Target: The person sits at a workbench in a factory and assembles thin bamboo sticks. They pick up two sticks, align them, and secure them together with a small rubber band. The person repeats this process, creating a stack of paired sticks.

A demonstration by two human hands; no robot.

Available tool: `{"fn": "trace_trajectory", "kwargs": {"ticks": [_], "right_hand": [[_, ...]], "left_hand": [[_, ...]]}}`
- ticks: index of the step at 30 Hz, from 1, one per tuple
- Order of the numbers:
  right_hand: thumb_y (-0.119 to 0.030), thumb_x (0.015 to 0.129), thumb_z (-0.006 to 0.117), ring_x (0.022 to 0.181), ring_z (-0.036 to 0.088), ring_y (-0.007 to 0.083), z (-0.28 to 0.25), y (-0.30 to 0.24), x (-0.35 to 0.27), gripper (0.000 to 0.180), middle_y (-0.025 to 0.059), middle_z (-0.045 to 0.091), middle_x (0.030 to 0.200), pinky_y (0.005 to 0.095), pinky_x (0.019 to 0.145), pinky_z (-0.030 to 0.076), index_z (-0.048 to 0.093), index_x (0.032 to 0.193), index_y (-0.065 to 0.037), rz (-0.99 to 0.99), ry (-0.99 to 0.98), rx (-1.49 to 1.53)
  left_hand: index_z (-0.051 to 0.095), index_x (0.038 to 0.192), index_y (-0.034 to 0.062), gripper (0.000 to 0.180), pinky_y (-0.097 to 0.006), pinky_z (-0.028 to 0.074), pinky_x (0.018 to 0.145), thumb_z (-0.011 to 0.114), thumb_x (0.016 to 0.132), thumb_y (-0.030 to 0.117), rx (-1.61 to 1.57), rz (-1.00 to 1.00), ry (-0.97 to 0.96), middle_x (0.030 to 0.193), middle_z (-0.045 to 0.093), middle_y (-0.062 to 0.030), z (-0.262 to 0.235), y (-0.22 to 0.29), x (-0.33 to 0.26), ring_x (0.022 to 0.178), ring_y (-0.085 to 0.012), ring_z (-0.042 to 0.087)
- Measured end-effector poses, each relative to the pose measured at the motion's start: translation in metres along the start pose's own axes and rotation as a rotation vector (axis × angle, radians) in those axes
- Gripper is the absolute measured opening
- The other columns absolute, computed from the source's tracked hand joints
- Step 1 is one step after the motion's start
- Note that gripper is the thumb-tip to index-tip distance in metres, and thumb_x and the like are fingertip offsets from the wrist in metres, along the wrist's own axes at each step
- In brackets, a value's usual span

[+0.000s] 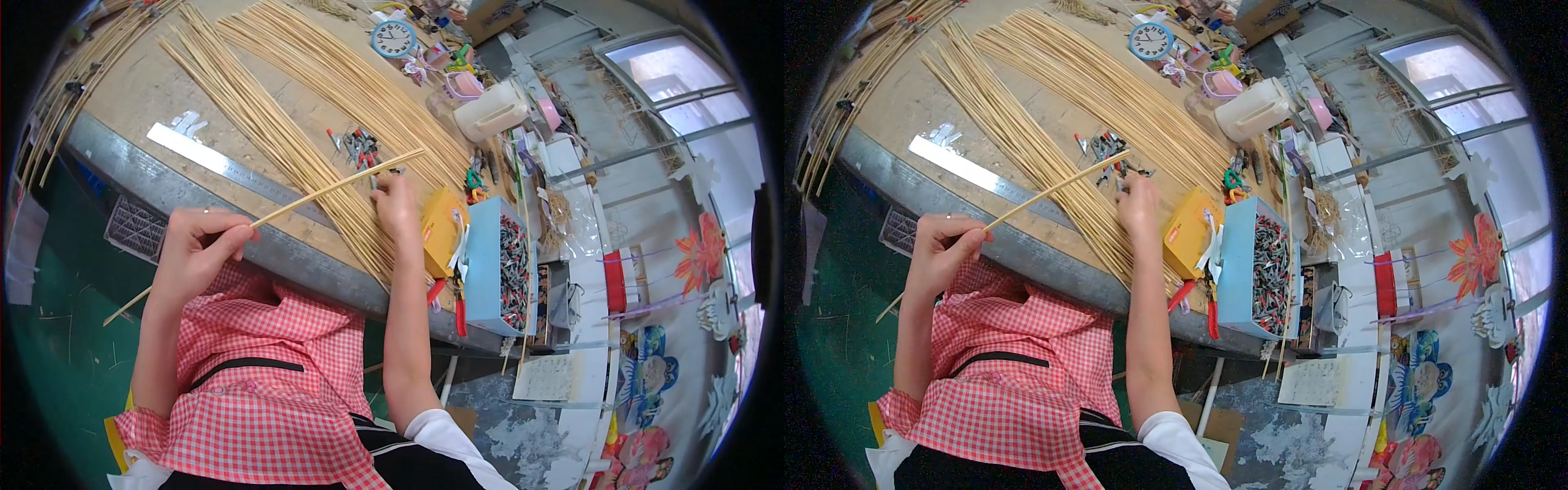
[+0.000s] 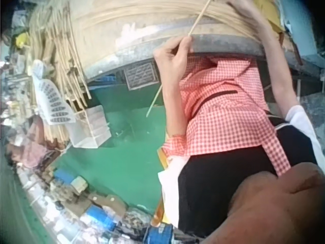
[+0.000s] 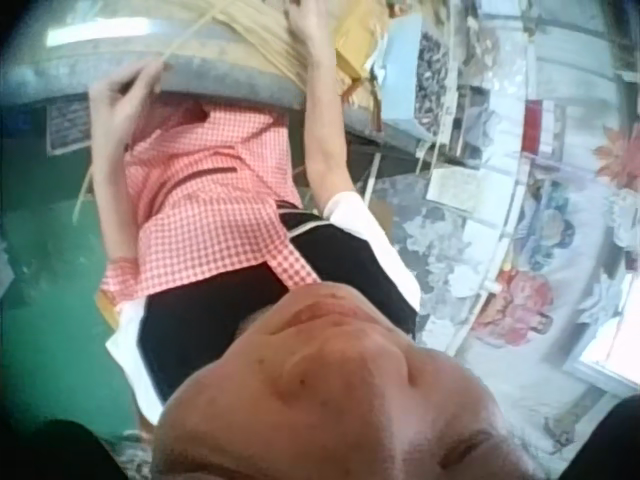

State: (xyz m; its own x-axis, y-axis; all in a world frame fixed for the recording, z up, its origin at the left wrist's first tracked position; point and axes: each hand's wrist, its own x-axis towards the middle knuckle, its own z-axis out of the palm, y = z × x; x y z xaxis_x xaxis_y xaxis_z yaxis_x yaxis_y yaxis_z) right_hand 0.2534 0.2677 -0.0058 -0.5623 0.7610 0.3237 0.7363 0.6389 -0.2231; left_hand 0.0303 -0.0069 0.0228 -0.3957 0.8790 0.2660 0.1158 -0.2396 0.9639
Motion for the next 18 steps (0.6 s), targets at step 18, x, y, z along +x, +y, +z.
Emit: {"fn": "trace_trajectory", "kwargs": {"ticks": [18], "right_hand": [[0.013, 0.088, 0.049, 0.068, 0.057, 0.0106, -0.027, -0.165, -0.11, 0.028, 0.0116, 0.06, 0.089, 0.0247, 0.064, 0.055, 0.061, 0.113, 0.01, 0.078, -0.187, 1.252]], "left_hand": [[0.07, 0.085, -0.0042, 0.008, -0.023, 0.045, 0.052, 0.064, 0.084, 0.001, 0.2, 0.116, 0.023, 0.07, 0.066, -0.0078, 0.011, 0.001, -0.002, 0.058, -0.0094, 0.058]]}}
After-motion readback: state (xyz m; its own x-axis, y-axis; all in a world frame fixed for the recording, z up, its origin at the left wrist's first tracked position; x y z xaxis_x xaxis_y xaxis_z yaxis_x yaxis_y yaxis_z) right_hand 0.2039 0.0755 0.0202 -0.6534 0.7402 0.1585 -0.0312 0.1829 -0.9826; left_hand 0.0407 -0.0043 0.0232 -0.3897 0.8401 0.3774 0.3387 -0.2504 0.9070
